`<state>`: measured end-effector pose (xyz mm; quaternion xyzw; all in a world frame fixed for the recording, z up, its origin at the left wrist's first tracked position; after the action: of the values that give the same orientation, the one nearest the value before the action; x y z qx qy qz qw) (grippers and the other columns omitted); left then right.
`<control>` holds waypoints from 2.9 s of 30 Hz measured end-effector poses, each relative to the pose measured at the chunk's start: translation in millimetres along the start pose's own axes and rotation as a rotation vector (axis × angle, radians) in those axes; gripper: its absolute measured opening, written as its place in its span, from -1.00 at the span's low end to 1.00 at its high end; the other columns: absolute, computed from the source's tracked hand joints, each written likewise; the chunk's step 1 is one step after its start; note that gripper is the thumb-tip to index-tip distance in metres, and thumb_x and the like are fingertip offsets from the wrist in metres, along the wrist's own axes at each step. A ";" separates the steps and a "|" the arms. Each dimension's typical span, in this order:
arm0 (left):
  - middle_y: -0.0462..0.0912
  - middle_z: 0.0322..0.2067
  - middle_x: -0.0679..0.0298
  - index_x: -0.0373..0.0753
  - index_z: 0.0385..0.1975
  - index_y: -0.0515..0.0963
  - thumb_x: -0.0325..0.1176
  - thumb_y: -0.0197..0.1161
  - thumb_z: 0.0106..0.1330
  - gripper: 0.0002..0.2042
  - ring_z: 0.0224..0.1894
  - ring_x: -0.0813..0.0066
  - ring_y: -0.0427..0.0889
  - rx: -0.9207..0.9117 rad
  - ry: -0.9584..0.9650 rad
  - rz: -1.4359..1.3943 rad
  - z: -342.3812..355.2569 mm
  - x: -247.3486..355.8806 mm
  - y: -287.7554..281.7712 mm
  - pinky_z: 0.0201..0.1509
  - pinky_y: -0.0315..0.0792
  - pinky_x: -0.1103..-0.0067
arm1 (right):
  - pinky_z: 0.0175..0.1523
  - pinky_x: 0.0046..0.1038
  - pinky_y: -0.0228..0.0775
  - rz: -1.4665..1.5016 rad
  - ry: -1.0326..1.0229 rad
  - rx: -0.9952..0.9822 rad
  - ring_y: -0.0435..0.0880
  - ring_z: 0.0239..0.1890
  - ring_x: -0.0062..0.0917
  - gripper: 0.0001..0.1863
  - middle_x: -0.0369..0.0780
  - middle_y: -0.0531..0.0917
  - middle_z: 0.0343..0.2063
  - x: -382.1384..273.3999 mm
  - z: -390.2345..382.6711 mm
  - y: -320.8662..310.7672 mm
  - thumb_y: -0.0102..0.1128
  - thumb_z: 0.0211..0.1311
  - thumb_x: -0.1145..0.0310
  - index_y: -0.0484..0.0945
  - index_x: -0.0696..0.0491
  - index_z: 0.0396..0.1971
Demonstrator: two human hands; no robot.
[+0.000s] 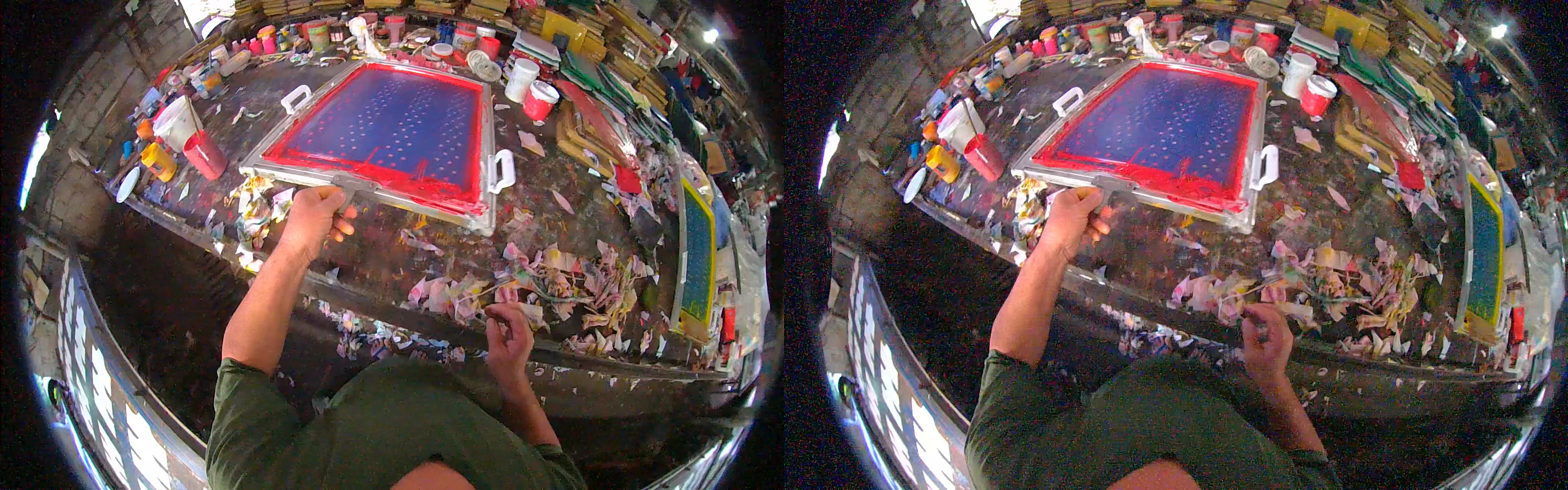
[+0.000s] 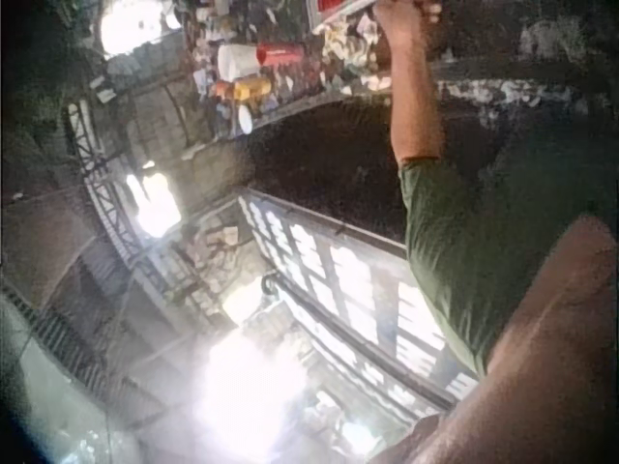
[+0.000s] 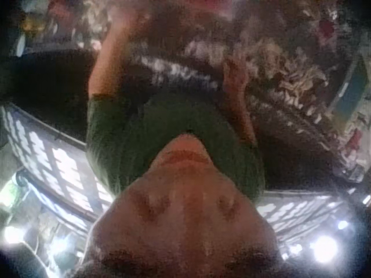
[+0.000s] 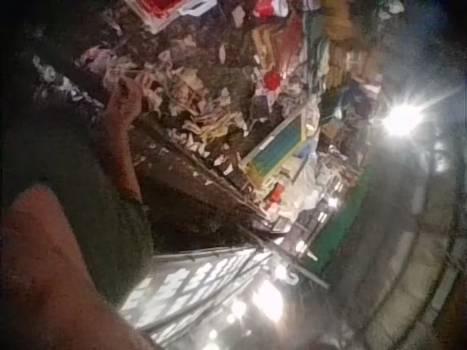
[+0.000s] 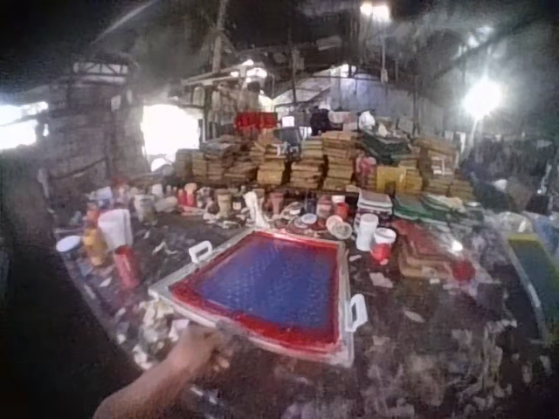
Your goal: The person stirs red ink in a small container, pours it onto a screen-printing frame, and uses a squeegee to spread the ink across the mesh. The person repeatedly pulls the squeegee over the screen to distribute the ink evenly.
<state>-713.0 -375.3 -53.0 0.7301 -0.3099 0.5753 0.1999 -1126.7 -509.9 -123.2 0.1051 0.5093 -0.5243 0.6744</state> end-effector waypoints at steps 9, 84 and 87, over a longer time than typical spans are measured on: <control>0.80 -0.32 0.06 -0.50 0.21 0.56 -0.32 0.18 0.69 -0.66 -0.52 0.39 0.79 -0.015 -0.104 -0.102 -123.4 -62.3 45.5 -0.54 0.61 0.52 | 0.03 -0.18 0.67 0.087 -0.179 -0.171 0.81 -0.09 -0.13 -0.66 -0.05 0.80 -0.12 -30.3 -37.5 -18.8 0.46 0.22 0.57 0.69 0.11 0.00; 0.59 0.31 0.11 -0.31 0.44 0.26 -0.30 0.91 -0.15 0.13 0.37 0.25 0.59 0.056 0.573 0.119 300.1 -113.9 -541.4 0.53 0.47 0.30 | 0.19 -0.15 0.55 -0.311 -0.143 0.292 0.70 -0.01 -0.21 -0.69 -0.05 0.80 -0.10 -286.5 0.0 379.6 0.27 0.55 0.39 0.65 0.21 0.15; 0.64 0.21 0.20 -0.26 0.34 0.34 -0.31 0.91 -0.18 0.04 0.27 0.34 0.65 -0.018 0.599 0.058 311.2 -112.0 -538.1 0.42 0.54 0.33 | 0.14 -0.17 0.57 -0.403 -0.099 0.390 0.69 -0.01 -0.23 -0.70 -0.06 0.79 -0.11 -297.3 -12.2 386.8 0.25 0.59 0.36 0.65 0.21 0.15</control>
<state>-139.2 -160.4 -206.4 0.5169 -0.2630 0.7677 0.2723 -798.5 -157.7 -43.6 0.1037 0.3759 -0.7402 0.5477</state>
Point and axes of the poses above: each hand's wrist, its own z-axis towards the middle knuckle, its own y-axis out of the palm, x = y × z, the point moved 2 cm from there along z, towards the middle knuckle
